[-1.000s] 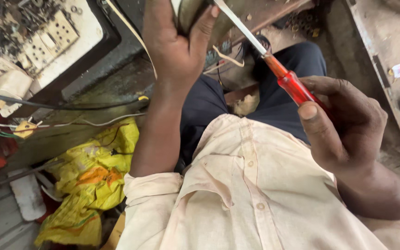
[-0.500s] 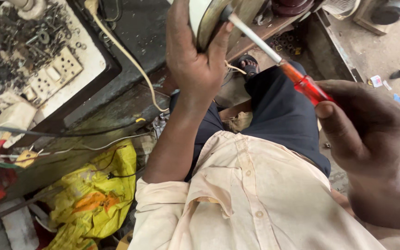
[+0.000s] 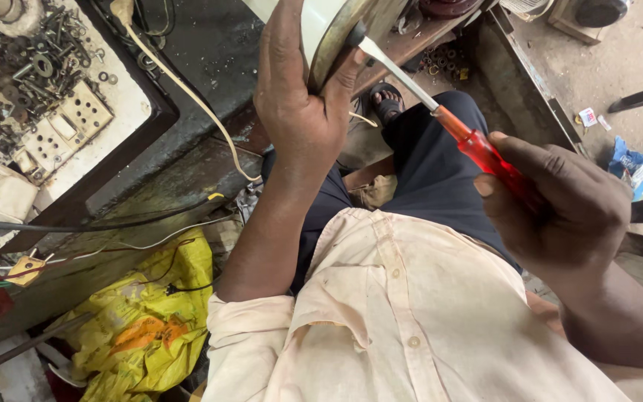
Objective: The person tests a table fan by turning it on and off, then uses a screwdriver to remove the base cover and access the internal wiring. They manipulate wires and components inside the base while the fan remains on the workbench.
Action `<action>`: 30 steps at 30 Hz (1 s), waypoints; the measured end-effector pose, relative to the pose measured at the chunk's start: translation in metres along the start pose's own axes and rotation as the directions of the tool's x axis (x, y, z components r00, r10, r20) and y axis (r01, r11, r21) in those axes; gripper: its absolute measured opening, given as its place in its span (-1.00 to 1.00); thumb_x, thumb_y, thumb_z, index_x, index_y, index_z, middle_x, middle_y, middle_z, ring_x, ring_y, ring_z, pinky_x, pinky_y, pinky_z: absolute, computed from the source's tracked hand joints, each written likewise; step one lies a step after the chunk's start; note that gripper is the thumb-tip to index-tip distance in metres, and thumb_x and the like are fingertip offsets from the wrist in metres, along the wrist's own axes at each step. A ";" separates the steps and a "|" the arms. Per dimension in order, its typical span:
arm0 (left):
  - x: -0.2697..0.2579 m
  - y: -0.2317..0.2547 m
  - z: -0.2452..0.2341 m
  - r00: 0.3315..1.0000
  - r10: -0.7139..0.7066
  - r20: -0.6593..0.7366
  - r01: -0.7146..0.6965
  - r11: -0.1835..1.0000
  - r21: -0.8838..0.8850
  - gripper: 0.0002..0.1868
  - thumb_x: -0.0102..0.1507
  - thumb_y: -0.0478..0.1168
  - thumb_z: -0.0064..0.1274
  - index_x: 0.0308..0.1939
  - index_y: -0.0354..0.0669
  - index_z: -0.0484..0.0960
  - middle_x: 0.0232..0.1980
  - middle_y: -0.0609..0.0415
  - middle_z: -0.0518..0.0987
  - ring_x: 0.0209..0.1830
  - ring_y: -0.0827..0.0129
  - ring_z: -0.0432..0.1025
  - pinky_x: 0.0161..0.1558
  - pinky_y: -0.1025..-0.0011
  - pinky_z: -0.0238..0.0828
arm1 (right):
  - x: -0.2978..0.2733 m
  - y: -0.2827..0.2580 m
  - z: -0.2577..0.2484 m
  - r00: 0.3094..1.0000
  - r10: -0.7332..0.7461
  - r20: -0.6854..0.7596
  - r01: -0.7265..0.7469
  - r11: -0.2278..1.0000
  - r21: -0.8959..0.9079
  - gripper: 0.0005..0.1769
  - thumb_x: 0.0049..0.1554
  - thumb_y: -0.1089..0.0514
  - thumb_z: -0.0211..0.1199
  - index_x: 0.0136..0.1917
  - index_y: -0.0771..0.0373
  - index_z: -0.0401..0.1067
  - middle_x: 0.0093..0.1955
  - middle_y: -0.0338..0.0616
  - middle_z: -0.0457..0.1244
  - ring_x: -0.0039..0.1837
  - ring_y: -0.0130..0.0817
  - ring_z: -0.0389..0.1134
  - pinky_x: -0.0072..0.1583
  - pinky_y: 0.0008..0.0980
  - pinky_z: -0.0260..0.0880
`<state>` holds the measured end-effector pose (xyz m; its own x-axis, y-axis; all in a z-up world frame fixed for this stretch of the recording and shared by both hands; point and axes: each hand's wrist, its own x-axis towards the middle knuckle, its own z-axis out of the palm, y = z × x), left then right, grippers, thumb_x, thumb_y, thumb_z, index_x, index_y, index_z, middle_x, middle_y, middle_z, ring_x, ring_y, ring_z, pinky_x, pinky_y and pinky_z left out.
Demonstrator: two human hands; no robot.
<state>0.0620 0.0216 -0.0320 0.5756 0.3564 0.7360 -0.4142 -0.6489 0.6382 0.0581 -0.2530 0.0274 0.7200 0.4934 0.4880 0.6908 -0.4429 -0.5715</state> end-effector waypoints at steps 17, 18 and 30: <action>0.000 0.000 -0.006 0.998 0.027 0.063 -0.035 0.991 0.131 -0.20 0.52 0.01 0.21 0.65 -0.02 0.03 0.51 0.06 0.32 0.47 0.28 0.26 0.45 0.27 0.25 | 0.003 -0.022 0.006 0.999 0.038 -0.037 -0.041 0.995 -0.094 -0.83 0.41 0.20 0.32 0.19 0.34 0.52 -0.14 -0.08 0.35 -0.17 -0.38 0.38 -0.11 -0.44 0.35; -0.001 0.000 -0.007 0.998 0.021 0.066 -0.030 0.991 0.130 -0.20 0.52 0.01 0.21 0.65 -0.03 0.03 0.51 0.06 0.32 0.46 0.27 0.26 0.45 0.27 0.24 | 0.003 -0.023 0.006 0.998 -0.005 -0.058 -0.003 0.990 -0.141 -0.81 0.40 0.21 0.37 0.21 0.36 0.52 -0.11 -0.06 0.35 -0.15 -0.36 0.37 -0.10 -0.44 0.33; -0.030 0.030 -0.016 0.983 0.166 -0.081 -0.155 0.979 0.135 -0.30 0.46 -0.02 0.23 0.52 -0.05 0.16 0.50 0.05 0.27 0.54 0.32 0.16 0.50 0.29 0.16 | 0.009 -0.024 0.012 0.976 -0.171 -0.132 0.112 0.924 -0.366 -0.59 0.25 0.15 0.54 0.20 0.47 0.50 -0.05 0.02 0.34 0.00 -0.15 0.38 -0.07 -0.31 0.36</action>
<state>0.0211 0.0023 -0.0319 0.4399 0.2966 0.8477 -0.3990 -0.7811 0.4803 0.0470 -0.2286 0.0377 0.5935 0.4583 0.6616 0.7432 -0.6276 -0.2319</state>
